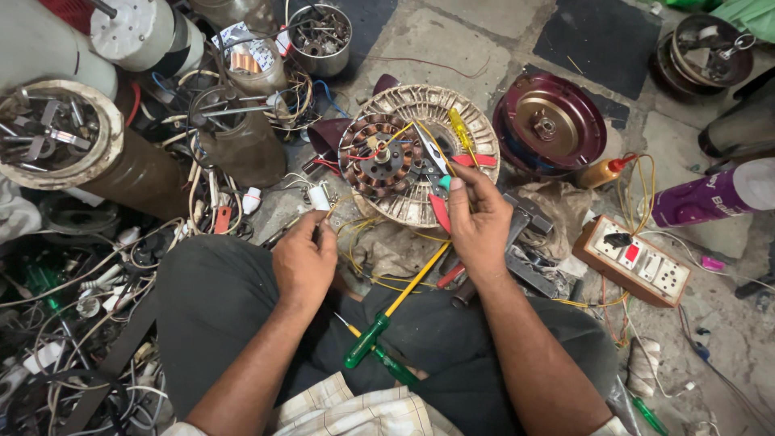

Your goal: The person sits on the floor and works on a motor stator, using pliers to cut and manipulate wires. They also use a hammer to tap the stator and handle various tools and components scattered around the workspace.

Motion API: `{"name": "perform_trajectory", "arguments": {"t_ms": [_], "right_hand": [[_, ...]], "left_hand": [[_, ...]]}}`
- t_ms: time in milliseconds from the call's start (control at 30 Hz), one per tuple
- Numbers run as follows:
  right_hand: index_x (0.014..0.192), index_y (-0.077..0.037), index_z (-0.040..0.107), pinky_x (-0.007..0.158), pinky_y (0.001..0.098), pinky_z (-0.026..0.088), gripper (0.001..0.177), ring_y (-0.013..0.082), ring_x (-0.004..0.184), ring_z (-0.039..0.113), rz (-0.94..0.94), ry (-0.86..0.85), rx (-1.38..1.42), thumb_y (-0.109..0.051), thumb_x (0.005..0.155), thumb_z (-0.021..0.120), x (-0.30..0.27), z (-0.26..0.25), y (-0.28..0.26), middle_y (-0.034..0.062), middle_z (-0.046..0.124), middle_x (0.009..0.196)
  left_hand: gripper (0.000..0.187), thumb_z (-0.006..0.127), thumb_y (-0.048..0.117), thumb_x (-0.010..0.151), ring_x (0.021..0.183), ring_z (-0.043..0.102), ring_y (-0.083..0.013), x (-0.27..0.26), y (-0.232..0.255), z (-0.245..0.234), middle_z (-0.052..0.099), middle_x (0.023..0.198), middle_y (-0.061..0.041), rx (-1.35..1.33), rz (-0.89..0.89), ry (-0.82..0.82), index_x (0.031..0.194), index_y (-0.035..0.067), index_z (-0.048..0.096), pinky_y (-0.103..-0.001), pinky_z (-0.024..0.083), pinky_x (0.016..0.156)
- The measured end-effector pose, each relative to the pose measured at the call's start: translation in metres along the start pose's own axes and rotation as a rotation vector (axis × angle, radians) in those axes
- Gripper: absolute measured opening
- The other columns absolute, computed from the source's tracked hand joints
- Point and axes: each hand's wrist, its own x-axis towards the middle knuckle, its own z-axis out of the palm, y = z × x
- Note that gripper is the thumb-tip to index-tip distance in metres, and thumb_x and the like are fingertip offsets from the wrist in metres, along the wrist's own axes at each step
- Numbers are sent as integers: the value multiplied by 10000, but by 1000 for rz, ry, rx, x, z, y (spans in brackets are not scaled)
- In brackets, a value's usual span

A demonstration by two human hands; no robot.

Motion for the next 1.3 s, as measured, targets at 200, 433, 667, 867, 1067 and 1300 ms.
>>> {"name": "perform_trajectory", "arguments": {"t_ms": [200, 433, 667, 867, 1067, 1300], "right_hand": [[1251, 22, 669, 669, 172, 437, 210, -7, 749, 530, 4, -1, 3, -66, 1066, 621, 0, 0, 1, -55, 642, 849], [1259, 27, 654, 646, 184, 429, 225, 6, 723, 509, 45, 74, 41, -74, 1063, 606, 0, -1, 1, -43, 593, 827], [1170, 7, 592, 612, 242, 478, 162, 68, 642, 529, 42, 105, 268, -110, 1062, 563, -4, -11, -38, -8, 567, 745], [1130, -37, 642, 632, 297, 570, 154, 180, 722, 740, -228, -262, -202, -102, 994, 670, -69, 10, -93, 94, 728, 854], [1080, -90, 687, 698, 447, 550, 179, 321, 764, 702, -332, -414, -523, -173, 926, 727, -70, 6, -106, 115, 698, 831], [1059, -125, 652, 919, 437, 572, 152, 309, 1067, 668, -372, -190, -770, -155, 913, 678, -42, -92, -53, 98, 725, 1140]], "left_hand": [[202, 676, 216, 922, 652, 700, -345, 0, 0, 1, 727, 781, -156, 22, -87, -54, 1091, 140, 755, -436, 539, 667], [162, 669, 166, 948, 653, 684, -236, -12, 8, -12, 708, 762, -122, -157, 83, 25, 1070, 71, 716, -360, 533, 620], [92, 670, 86, 1004, 677, 546, -40, -45, 49, -21, 660, 843, 2, -951, -140, -216, 1077, 33, 652, -219, 433, 577], [114, 704, 84, 964, 795, 609, -67, -56, 70, -22, 686, 902, -15, -1143, -242, -234, 1046, 11, 676, -238, 517, 709], [115, 660, 66, 992, 842, 654, -116, -59, 62, -26, 697, 977, -51, -1035, -294, -239, 1088, 2, 657, -270, 548, 754], [161, 568, 104, 1076, 811, 687, -194, -46, 62, -41, 731, 1059, -151, -1147, -257, -375, 1210, 17, 592, -299, 533, 621]]}}
